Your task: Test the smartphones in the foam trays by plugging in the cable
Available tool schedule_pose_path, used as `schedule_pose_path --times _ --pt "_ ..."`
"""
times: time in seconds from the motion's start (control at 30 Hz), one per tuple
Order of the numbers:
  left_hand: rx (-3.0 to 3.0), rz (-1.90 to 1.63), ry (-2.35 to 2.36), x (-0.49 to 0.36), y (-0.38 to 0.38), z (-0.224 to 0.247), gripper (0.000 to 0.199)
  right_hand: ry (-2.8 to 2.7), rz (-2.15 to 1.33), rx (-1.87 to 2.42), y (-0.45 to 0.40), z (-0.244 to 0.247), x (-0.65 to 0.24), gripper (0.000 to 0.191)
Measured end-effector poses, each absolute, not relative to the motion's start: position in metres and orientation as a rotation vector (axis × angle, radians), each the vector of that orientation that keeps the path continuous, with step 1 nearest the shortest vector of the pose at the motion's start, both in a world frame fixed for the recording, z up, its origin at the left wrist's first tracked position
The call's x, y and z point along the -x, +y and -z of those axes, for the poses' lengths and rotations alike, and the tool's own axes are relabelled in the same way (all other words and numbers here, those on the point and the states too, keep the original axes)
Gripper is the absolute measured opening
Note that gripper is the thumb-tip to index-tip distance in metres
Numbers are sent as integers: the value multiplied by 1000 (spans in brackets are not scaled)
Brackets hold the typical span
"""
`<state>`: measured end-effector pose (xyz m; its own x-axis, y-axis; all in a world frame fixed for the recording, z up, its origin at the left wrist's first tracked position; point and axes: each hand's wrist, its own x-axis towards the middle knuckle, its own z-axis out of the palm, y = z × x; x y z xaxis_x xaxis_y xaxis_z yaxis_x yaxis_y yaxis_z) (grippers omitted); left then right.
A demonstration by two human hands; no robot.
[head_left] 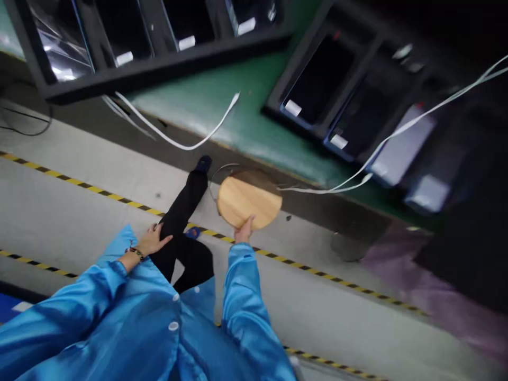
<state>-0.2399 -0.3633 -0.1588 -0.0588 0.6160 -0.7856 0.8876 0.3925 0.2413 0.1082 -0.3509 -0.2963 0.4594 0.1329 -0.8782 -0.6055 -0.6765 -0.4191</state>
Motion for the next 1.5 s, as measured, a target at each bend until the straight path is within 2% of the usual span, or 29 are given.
schedule_pose_path --times 0.1,0.2,0.37,0.5,0.67,0.77,0.87,0.93,1.0,1.07,1.17,1.3,1.4,1.5 --pt "-1131 688 1786 270 -409 186 70 472 -1137 1935 -369 322 -106 65" --pt "-1096 848 1738 281 -415 210 58 532 -1069 1894 -384 330 -106 72" --pt "-1148 906 1617 279 -390 243 39 590 -988 1861 -412 328 -86 69" --pt "-1234 700 1552 258 -370 269 27 588 -952 1816 -450 326 -57 70" --pt "-1315 73 1575 244 -322 290 36 578 -898 1774 -506 329 -17 77" --pt "-1324 -467 1686 273 -240 265 49 613 -877 1799 -535 331 6 85" --pt "-1216 -918 1735 324 -139 198 75 657 -878 1846 -552 330 26 85" --pt "-1138 -1090 1697 360 -82 147 98 690 -883 1894 -556 329 37 84" --pt "-1051 -1239 1570 393 -39 107 106 710 -905 1943 -556 327 45 85" --pt "-1034 -1286 1546 424 -6 86 95 705 -949 1985 -553 325 51 85" --pt "-1195 -1164 1621 469 41 79 71 664 -1008 2056 -547 320 59 78" --pt "-1561 -946 1566 522 97 78 80 613 -927 2310 -542 315 67 66" --pt "-1603 -966 1604 543 115 72 76 512 -723 2584 -540 307 71 80" --pt "-1632 -1030 1631 539 101 70 75 228 -595 2728 -535 296 75 94"
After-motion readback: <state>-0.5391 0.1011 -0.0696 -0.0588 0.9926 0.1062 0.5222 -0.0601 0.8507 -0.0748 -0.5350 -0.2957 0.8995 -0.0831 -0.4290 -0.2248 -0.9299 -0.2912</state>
